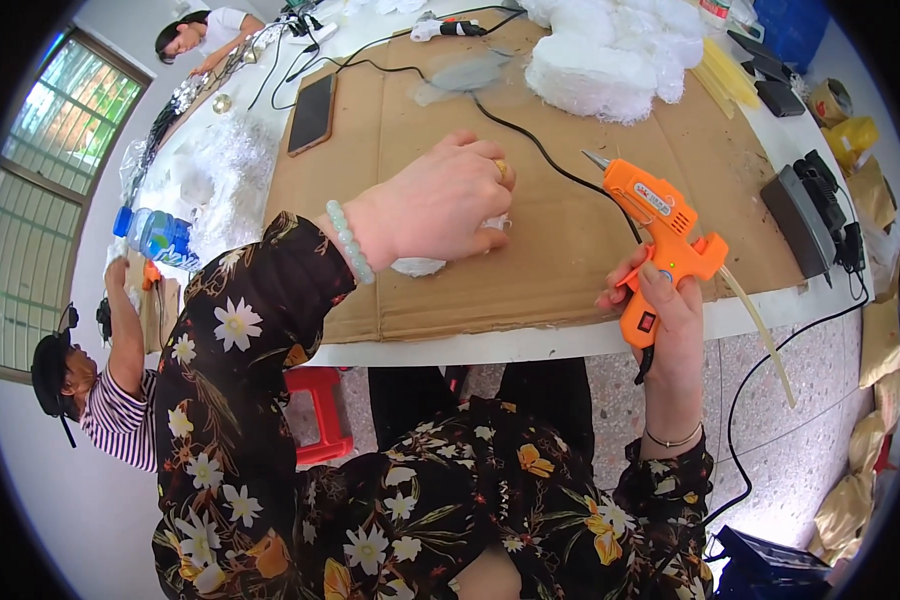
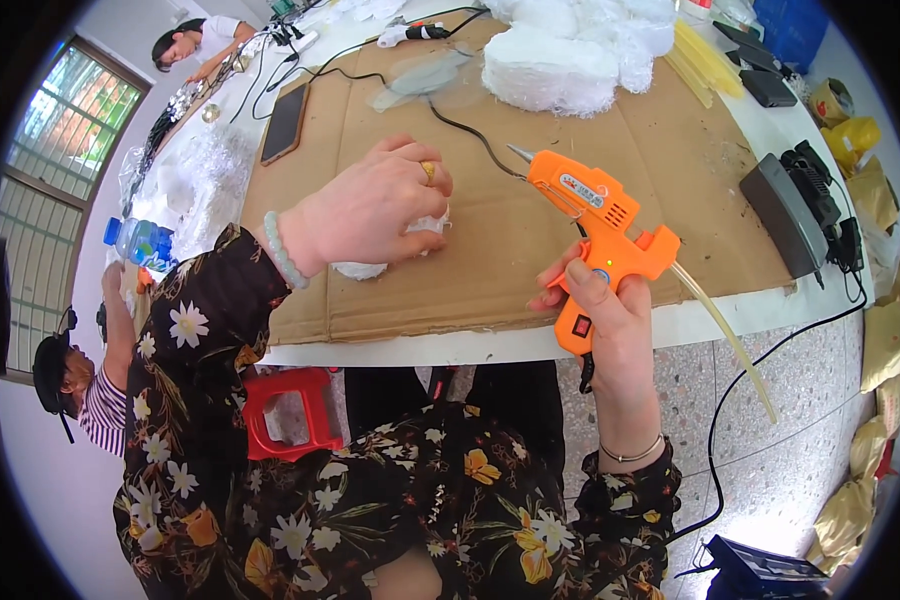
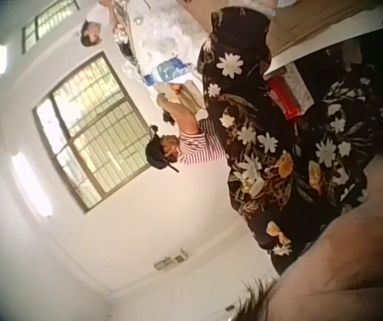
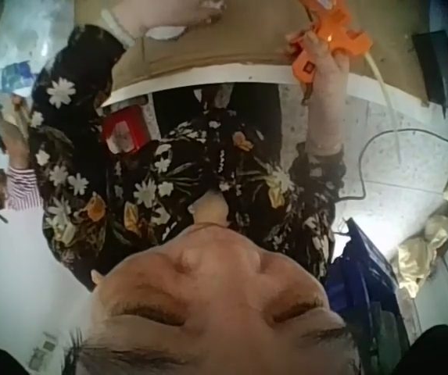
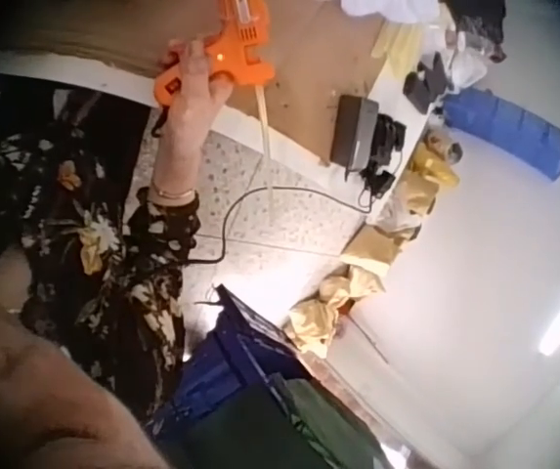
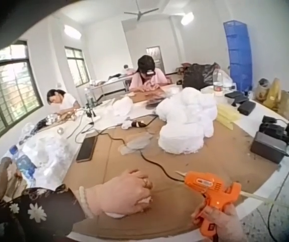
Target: Applying cotton fiberfill to a craft object using a hot glue gun.
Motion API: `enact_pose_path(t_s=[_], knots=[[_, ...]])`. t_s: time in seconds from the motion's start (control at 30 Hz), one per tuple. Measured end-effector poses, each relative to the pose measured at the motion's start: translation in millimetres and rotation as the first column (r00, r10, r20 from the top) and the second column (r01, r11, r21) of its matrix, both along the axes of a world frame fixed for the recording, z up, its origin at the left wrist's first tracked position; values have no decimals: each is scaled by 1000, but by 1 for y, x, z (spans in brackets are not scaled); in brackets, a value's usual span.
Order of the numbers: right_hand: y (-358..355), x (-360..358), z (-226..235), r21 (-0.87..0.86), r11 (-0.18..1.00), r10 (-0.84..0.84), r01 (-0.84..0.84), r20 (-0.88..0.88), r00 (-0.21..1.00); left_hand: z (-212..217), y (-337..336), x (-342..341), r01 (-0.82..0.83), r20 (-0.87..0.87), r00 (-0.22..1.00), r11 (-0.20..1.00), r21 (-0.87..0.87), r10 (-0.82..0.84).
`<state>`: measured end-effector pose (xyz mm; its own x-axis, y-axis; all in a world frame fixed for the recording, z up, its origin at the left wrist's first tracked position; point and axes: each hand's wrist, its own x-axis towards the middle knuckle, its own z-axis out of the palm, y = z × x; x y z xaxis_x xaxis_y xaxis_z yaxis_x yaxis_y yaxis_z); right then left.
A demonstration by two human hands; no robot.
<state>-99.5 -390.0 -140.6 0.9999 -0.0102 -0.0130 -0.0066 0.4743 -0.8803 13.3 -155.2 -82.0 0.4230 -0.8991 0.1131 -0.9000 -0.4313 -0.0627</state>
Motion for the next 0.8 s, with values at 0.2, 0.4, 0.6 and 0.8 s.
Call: enact_pose_path(t_s=[0.2,0.4,0.6,0.8], knots=[[0,0,1,-6,1000,-9,10,9,1000,-6,8,8,-98,-160,983,994,-50,89],[0,-1,0,-12,1000,-10,11,17,1000,-5,7,10,-142,-218,966,990,-9,137],[0,-2,0,-22,999,-23,23,14,1000,-9,19,11,-191,-342,931,970,-150,130],[4,1,2,8,1000,11,-11,22,1000,5,29,-28,-211,-39,977,924,-320,209]])
